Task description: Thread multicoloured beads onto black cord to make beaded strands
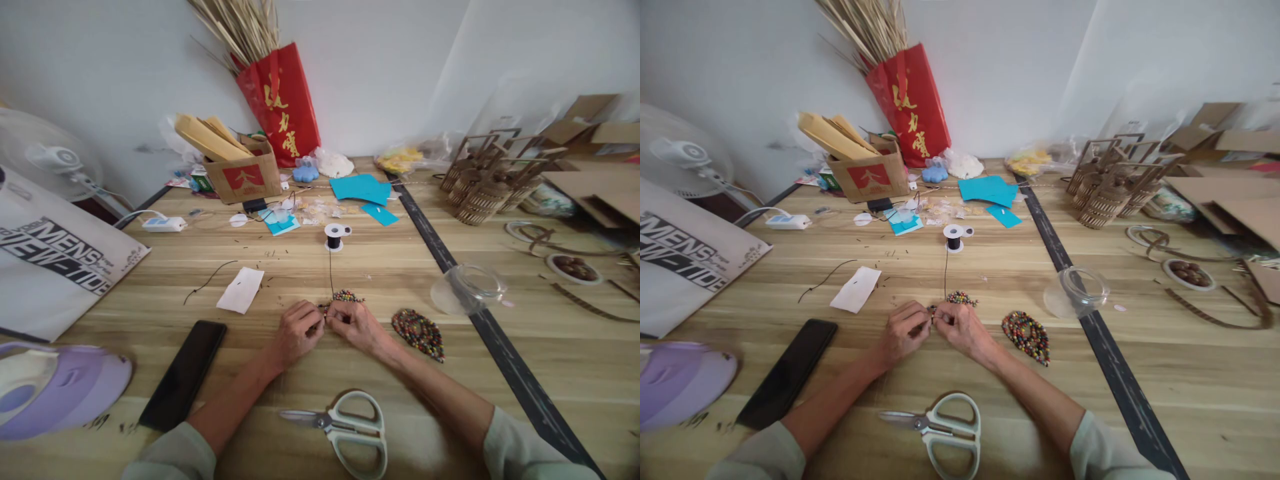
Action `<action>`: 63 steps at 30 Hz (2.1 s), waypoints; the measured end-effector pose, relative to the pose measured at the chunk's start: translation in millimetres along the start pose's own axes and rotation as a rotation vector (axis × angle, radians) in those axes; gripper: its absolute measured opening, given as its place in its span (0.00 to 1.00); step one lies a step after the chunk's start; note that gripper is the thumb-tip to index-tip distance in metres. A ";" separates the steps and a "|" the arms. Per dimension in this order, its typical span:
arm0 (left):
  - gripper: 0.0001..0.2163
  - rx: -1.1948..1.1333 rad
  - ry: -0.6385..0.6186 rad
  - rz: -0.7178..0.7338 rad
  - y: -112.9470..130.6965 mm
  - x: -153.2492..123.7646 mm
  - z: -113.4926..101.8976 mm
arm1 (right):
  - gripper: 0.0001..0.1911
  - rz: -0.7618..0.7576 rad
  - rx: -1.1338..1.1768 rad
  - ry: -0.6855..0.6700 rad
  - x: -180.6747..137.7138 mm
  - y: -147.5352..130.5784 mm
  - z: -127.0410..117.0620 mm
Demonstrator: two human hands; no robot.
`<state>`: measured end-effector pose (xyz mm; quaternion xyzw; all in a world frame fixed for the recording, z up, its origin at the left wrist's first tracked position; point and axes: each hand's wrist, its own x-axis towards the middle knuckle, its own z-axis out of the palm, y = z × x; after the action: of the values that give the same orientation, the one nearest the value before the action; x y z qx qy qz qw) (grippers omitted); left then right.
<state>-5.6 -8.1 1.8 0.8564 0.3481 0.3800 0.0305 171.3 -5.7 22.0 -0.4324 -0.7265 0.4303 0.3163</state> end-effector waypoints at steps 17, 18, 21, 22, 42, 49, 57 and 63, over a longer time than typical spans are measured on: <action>0.08 -0.183 0.055 -0.225 -9.5 1.0 3.3 | 0.13 -0.030 0.005 0.100 3.1 7.7 -0.7; 0.08 -0.188 0.055 -0.224 -10.1 0.6 3.9 | 0.12 -0.022 0.009 0.126 2.7 5.8 -1.3; 0.08 -0.198 0.056 -0.219 -10.2 -0.3 5.5 | 0.09 0.047 0.078 0.132 1.3 3.1 0.3; 0.08 -0.200 0.054 -0.219 -9.6 -0.4 5.8 | 0.08 0.066 0.097 0.120 0.8 3.2 1.7; 0.08 -0.162 0.054 -0.169 -4.0 -1.7 6.1 | 0.04 -0.207 -0.308 0.081 -4.6 7.9 8.2; 0.08 -0.183 0.070 -0.171 -4.0 -1.4 7.4 | 0.07 -0.277 -0.468 0.073 -8.4 3.5 9.7; 0.08 -0.197 0.048 -0.179 -2.1 -1.2 4.4 | 0.05 -0.291 -0.432 0.092 -7.7 9.1 13.5; 0.09 -0.208 0.048 -0.171 -0.7 -1.5 3.1 | 0.05 -0.278 -0.365 0.091 -7.5 9.1 14.5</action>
<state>-4.6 -7.8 -1.6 0.8066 0.3792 0.4303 0.1432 165.6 -15.2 6.9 -0.3971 -0.8298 0.2240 0.3217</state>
